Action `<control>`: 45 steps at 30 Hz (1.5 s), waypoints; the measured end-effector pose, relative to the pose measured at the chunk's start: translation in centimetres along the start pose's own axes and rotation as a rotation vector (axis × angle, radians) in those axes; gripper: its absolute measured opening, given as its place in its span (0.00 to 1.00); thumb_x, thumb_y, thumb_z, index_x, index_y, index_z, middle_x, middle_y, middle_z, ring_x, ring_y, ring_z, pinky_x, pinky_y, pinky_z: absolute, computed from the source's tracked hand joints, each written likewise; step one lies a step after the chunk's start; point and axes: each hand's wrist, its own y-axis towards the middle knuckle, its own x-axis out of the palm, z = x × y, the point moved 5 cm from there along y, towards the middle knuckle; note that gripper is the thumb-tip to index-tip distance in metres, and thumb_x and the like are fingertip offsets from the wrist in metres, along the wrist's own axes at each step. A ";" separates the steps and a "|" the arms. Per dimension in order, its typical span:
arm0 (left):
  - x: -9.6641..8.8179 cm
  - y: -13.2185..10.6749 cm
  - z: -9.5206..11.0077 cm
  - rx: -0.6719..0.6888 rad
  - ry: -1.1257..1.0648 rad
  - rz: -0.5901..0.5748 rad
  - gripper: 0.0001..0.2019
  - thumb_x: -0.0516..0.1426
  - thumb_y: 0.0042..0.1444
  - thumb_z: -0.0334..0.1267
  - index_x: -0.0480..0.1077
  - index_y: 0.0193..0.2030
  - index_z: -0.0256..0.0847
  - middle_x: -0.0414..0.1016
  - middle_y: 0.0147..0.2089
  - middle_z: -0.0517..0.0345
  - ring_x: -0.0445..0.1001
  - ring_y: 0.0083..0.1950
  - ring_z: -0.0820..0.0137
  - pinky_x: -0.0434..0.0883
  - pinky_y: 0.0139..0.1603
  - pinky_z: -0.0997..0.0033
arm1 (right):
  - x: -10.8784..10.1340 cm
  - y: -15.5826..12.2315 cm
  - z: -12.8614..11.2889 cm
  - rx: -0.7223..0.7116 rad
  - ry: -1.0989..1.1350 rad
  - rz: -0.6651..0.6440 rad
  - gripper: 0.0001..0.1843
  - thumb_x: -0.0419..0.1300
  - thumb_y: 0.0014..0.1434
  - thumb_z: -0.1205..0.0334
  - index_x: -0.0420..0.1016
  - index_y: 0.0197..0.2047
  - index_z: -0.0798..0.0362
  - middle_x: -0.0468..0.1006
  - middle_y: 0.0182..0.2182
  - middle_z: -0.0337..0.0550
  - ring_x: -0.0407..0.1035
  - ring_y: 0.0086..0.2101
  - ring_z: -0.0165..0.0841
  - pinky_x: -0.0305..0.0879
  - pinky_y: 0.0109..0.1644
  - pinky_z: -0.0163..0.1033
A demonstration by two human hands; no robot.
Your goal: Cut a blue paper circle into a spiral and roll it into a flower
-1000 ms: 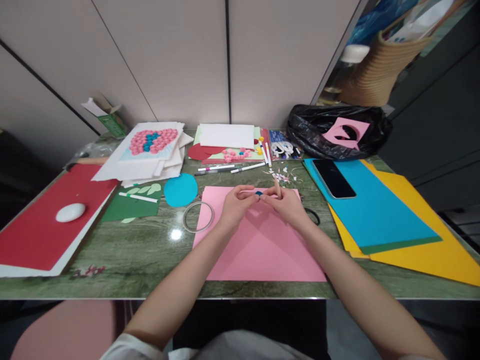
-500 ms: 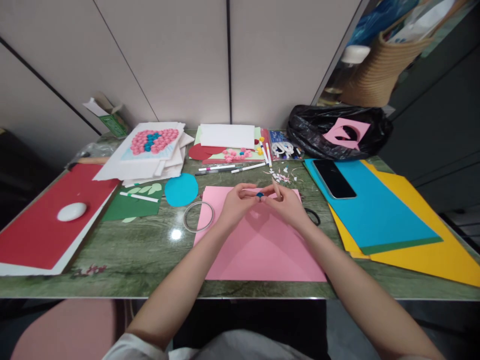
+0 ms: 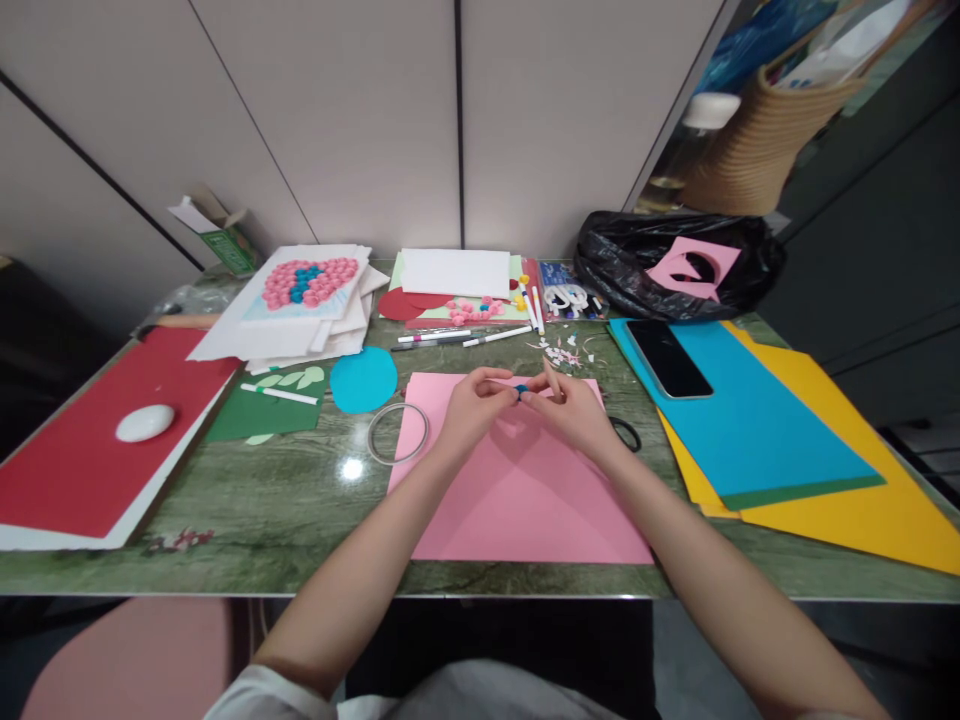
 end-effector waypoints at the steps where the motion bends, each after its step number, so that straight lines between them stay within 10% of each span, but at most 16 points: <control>1: 0.0 0.0 0.1 0.019 0.020 0.004 0.14 0.60 0.44 0.31 0.70 0.40 0.37 0.76 0.30 0.57 0.74 0.32 0.72 0.65 0.31 0.76 | 0.0 0.0 0.0 0.010 0.005 -0.002 0.10 0.61 0.50 0.56 0.74 0.32 0.54 0.77 0.29 0.40 0.63 0.23 0.28 0.57 0.28 0.35; 23: 0.3 -0.1 0.1 0.135 0.069 0.027 0.14 0.60 0.47 0.31 0.68 0.42 0.38 0.74 0.30 0.59 0.74 0.32 0.73 0.71 0.34 0.74 | 0.7 0.2 1.2 0.141 0.178 -0.019 0.14 0.62 0.48 0.52 0.71 0.32 0.54 0.65 0.19 0.32 0.55 0.19 0.25 0.52 0.25 0.35; 33: 0.9 -0.6 0.2 -0.103 -0.112 -0.117 0.19 0.63 0.44 0.31 0.67 0.45 0.36 0.73 0.25 0.62 0.73 0.27 0.74 0.68 0.34 0.72 | 0.2 -0.1 0.1 0.100 0.259 -0.168 0.13 0.60 0.50 0.52 0.70 0.28 0.54 0.62 0.18 0.32 0.51 0.19 0.24 0.45 0.22 0.33; 45: 0.3 0.0 -0.7 -0.164 -0.283 0.004 0.22 0.66 0.40 0.32 0.69 0.44 0.36 0.75 0.25 0.61 0.75 0.30 0.72 0.65 0.33 0.74 | 0.5 0.2 1.1 0.124 0.232 -0.092 0.14 0.60 0.51 0.48 0.70 0.31 0.52 0.61 0.17 0.31 0.52 0.18 0.25 0.47 0.22 0.34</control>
